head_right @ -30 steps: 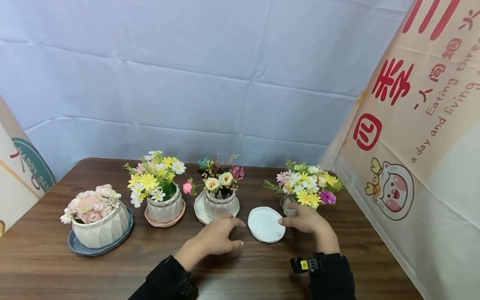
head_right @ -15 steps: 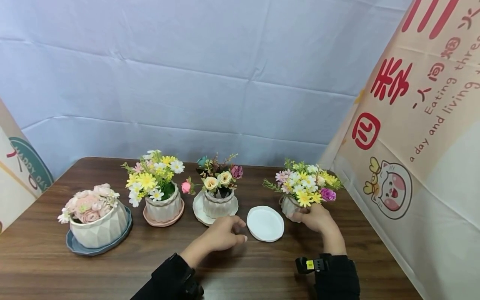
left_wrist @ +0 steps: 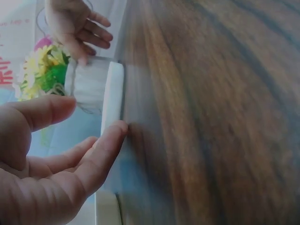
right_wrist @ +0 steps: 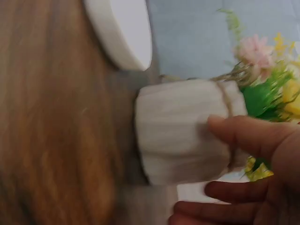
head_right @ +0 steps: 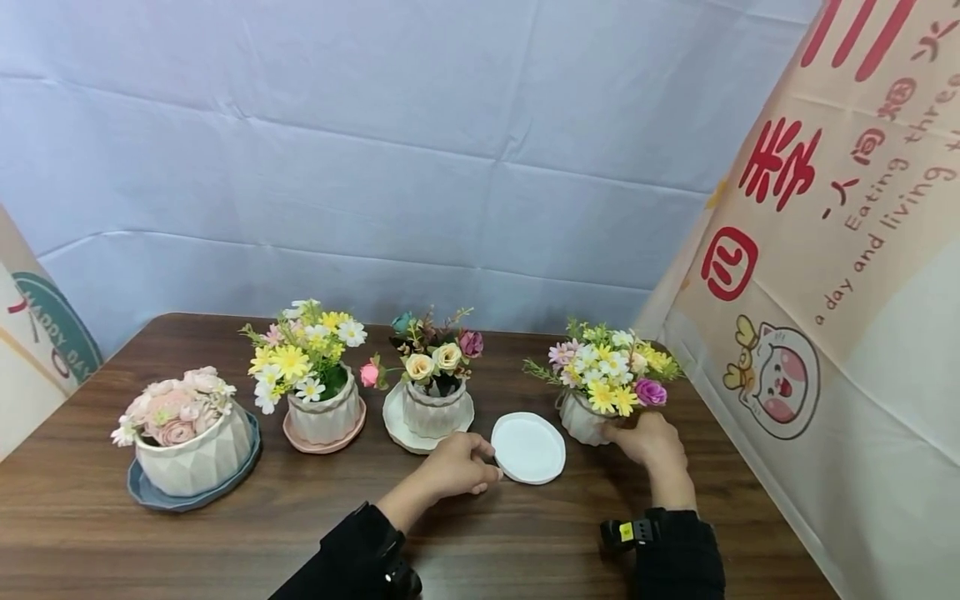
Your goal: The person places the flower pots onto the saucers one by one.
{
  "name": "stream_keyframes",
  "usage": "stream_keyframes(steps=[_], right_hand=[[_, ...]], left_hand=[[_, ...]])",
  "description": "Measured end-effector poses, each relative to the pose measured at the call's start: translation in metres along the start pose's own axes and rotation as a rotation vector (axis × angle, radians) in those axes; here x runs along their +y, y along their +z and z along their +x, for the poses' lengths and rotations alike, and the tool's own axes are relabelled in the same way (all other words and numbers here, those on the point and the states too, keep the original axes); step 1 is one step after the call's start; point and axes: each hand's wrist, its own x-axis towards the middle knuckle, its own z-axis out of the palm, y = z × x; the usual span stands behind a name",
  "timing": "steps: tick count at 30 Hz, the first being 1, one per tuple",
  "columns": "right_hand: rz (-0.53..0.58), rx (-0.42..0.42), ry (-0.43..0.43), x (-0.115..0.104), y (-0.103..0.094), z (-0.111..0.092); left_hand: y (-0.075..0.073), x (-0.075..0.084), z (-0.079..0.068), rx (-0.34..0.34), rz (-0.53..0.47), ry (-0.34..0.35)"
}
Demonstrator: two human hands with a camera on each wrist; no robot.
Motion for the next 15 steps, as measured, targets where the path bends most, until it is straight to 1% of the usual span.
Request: stream_keyframes(steps=[3,8,10,13,15], right_hand=[[0.024,0.044,-0.046,0.006,0.003,0.003],[0.035,0.079,-0.182,0.007,0.01,0.01],[0.034,0.093,-0.216,0.005,0.012,0.013],[0.025,0.099,-0.219,0.003,0.014,0.017],[0.023,0.09,-0.192,0.002,0.016,0.018]], left_hand=[[0.001,0.0,0.002,-0.002,0.007,-0.012],[0.0,-0.002,0.005,0.001,-0.009,-0.058],[-0.001,-0.002,0.007,0.003,-0.026,-0.077],[0.0,-0.003,0.01,0.0,-0.042,-0.1],[0.001,-0.001,0.011,-0.004,-0.053,-0.117]])
